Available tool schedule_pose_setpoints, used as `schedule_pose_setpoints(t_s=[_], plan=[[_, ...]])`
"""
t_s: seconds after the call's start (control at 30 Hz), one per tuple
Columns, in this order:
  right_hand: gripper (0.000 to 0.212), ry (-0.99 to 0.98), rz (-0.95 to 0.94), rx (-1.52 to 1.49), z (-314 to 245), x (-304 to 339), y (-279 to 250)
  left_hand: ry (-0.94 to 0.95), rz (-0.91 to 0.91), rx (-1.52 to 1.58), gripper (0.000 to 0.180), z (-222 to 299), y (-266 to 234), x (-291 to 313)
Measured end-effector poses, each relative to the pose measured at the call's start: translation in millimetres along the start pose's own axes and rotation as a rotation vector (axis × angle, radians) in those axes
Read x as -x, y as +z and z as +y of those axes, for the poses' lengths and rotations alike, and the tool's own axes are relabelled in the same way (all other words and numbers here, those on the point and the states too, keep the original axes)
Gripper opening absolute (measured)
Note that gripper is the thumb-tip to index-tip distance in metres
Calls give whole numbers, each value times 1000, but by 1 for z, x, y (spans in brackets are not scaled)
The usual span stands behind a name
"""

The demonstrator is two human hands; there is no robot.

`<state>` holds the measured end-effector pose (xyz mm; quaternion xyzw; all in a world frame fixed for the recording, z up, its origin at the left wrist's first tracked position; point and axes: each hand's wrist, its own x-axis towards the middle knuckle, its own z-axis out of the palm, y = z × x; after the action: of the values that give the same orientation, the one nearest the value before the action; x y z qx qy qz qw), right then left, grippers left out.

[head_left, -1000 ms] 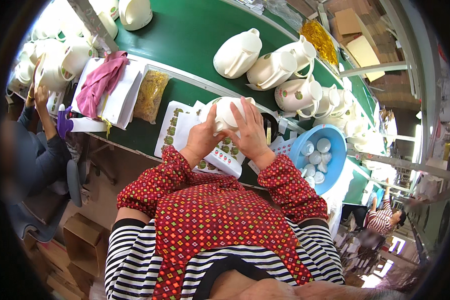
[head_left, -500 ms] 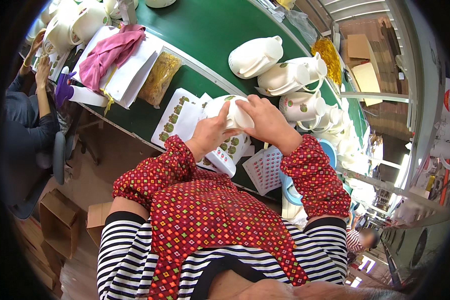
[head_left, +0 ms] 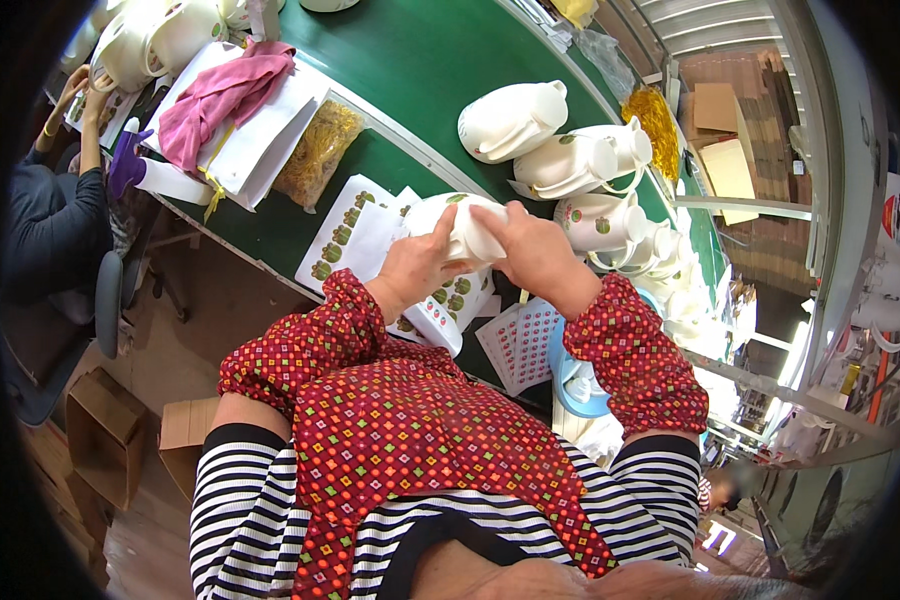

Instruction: The person repeatedly picks up white plastic pitchers from a green workbench, applies small stickers to their sides, and places them back on the bench. The person also handles sticker sheets and a blue bowl of white plastic lids.

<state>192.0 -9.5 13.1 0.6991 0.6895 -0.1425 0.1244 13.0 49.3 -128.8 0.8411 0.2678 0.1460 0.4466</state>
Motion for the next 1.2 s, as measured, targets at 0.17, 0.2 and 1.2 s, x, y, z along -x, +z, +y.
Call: schedule_pose_setpoints(t_s=[0.17,0.2,1.2], plan=[[88,13,30,-22,3,2,-13,-25,-23,-11,101,-2,-1,0],[87,-158,91,16,12,0,-5,-17,-13,-3,101,-3,0,0],[74,-177,507,-64,30,-10,63,60,-69,78,101,-14,4,-37]])
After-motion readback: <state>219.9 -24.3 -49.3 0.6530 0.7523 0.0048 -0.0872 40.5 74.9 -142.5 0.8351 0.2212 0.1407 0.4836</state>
